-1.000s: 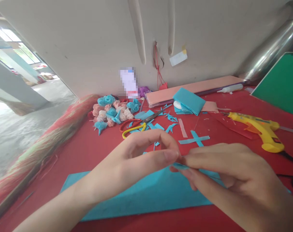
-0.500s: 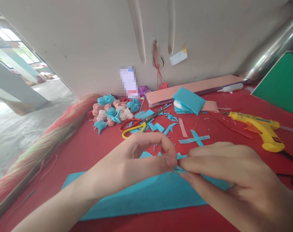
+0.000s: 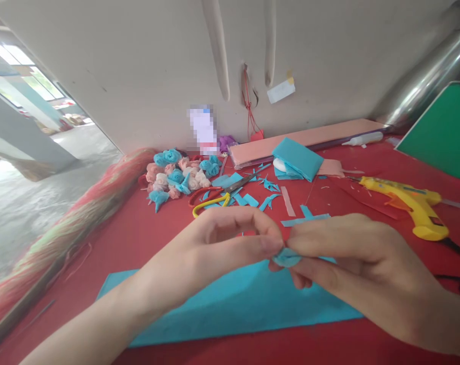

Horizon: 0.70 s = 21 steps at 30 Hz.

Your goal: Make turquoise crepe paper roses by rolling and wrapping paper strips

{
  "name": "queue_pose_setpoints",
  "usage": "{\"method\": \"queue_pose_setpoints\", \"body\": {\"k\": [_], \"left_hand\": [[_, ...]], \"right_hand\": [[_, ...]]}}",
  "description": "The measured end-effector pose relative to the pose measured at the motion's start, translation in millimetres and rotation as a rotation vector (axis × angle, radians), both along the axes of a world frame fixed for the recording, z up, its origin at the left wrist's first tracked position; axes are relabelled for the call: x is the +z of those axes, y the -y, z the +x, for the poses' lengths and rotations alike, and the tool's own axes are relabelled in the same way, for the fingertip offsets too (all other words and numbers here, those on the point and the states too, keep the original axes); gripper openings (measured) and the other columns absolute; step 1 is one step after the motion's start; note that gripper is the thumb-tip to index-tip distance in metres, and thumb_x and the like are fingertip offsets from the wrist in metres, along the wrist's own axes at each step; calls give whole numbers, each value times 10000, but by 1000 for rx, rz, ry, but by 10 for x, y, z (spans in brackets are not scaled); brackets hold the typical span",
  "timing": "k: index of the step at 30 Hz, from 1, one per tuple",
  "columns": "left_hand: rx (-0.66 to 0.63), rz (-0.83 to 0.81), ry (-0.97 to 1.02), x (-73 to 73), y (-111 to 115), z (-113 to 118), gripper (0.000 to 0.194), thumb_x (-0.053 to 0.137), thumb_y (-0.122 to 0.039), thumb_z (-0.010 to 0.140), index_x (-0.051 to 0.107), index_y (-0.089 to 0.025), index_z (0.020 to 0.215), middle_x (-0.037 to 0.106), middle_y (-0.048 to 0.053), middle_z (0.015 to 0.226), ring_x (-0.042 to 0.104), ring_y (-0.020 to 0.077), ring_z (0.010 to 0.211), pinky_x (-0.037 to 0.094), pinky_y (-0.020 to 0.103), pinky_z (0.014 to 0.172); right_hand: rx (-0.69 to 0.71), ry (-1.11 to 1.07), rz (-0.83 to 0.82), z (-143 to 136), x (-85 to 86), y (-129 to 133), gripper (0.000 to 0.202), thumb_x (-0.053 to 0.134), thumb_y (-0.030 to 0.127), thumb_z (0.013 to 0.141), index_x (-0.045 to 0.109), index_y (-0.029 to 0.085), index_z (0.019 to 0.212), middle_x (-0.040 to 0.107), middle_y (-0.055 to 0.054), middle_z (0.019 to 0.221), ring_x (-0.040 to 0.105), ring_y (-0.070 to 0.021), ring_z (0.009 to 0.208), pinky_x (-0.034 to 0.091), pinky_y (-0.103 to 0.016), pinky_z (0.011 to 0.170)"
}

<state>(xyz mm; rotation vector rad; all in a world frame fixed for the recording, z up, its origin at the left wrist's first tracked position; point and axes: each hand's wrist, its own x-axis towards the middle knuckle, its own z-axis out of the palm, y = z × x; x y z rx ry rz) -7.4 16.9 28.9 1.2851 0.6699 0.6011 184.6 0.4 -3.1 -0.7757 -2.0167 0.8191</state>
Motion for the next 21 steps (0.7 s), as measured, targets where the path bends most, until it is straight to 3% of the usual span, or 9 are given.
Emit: {"method": "queue_pose_setpoints", "body": {"k": [3, 8, 12, 21], "left_hand": [[16, 8, 40, -39, 7, 1, 168, 541, -272, 895, 620, -165, 792, 620, -8, 780, 595, 133, 818, 441, 230, 764], [54, 142, 27, -67, 25, -6, 61, 576, -234, 886, 619, -190, 881, 622, -32, 777, 559, 90, 763, 427, 187, 697], [109, 322, -93, -71, 69, 11, 35, 602, -230, 872, 583, -213, 896, 607, -38, 799, 535, 102, 799, 433, 211, 753], [168, 444, -118, -90, 108, 37, 57, 622, -239, 849, 568, -221, 843, 542, -33, 811, 506, 106, 783, 424, 209, 751]], "right_hand": [[32, -110, -174, -16, 16, -52, 287, 547, 151, 874, 680, 179, 621, 607, 42, 539, 564, -50, 500, 463, -123, 496], [21, -200, -319, -2, 16, -52, 224, 590, 211, 863, 704, 217, 670, 585, 57, 513, 559, -50, 501, 465, -117, 497], [6, -190, -297, -20, 40, -19, 243, 580, 196, 848, 670, 195, 622, 552, 58, 474, 521, -51, 459, 440, -126, 456], [-65, -75, -171, -81, 59, 34, 330, 550, 151, 831, 570, 171, 503, 520, 47, 440, 450, -51, 387, 332, -154, 356]]}}
